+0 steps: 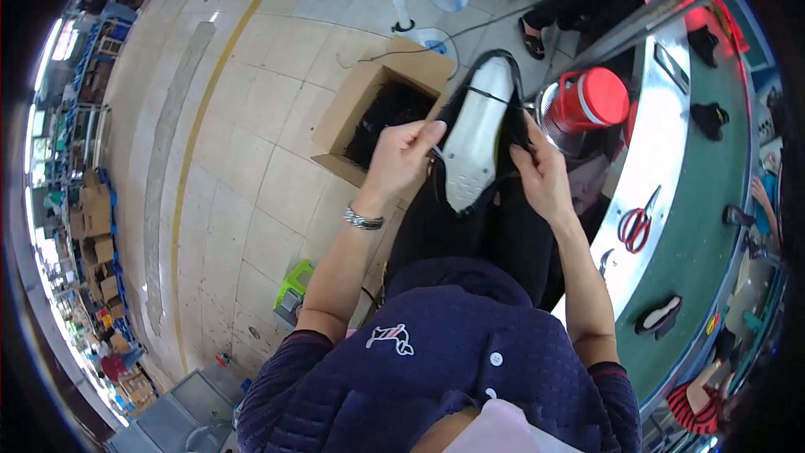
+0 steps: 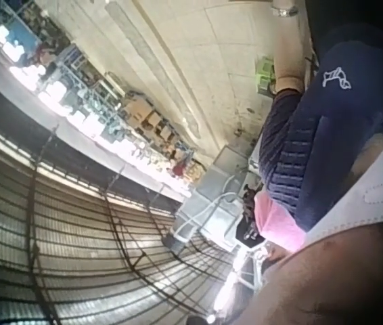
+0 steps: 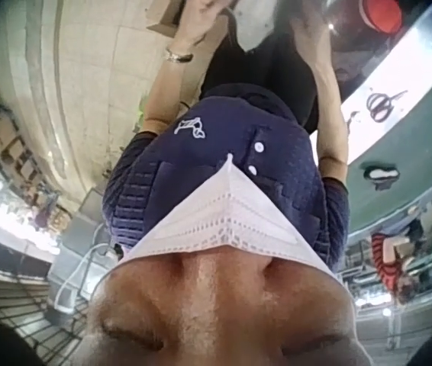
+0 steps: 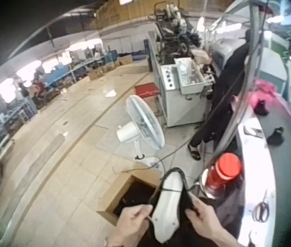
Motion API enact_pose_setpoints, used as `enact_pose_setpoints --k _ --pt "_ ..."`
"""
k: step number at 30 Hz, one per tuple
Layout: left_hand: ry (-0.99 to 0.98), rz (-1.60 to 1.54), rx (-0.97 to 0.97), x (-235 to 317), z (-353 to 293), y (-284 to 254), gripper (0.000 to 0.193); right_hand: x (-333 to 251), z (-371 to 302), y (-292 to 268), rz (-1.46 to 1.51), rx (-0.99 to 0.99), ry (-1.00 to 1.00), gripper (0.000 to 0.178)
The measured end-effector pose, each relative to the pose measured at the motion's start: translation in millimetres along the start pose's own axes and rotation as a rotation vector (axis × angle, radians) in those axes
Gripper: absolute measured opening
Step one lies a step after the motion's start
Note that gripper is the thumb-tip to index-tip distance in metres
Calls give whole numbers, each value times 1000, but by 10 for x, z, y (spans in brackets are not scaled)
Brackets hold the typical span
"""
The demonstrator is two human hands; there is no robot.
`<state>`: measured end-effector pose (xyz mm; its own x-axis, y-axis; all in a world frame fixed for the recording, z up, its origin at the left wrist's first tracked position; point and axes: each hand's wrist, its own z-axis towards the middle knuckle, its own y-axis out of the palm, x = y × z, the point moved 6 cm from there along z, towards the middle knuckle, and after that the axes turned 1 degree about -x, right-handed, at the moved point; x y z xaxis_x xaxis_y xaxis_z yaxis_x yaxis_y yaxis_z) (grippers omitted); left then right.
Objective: Manually assemble and finish a shoe upper by trimming excess material and smoothing edges.
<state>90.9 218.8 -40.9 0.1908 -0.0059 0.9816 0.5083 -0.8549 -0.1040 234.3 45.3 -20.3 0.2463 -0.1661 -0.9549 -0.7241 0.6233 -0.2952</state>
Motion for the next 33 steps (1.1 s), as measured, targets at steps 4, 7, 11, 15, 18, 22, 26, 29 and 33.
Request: enact_pose_setpoints --k 4,7,11,15,18,22,26,29,33 --pt "-250 -742 -160 -102 -42 173 68 -237 -147 5 -141 60 -43 54" --pt "-429 -1079 -376 -164 -48 729 72 -235 -460 -65 -126 80 -21 55" --pt "-395 -977 -318 -301 -142 1204 56 -75 -999 -447 475 -166 224 61" --pt "-294 -627 -439 -182 -396 1607 62 -167 -1279 -994 262 -229 517 58" --pt "-275 -420 -571 -241 -576 1932 70 82 -1610 -1029 155 -345 648 53" --pt "-251 -259 -566 -508 -750 2090 76 349 -1942 -877 281 -391 718 50" --pt "-167 -45 -506 -683 -785 2121 84 465 -2056 -844 276 -391 831 55" --pt "-157 -53 -496 -700 -752 2102 85 537 -2068 -811 195 -400 898 56" --pt "-131 -30 -502 -743 -724 2098 83 540 -2066 -778 107 -286 845 54"
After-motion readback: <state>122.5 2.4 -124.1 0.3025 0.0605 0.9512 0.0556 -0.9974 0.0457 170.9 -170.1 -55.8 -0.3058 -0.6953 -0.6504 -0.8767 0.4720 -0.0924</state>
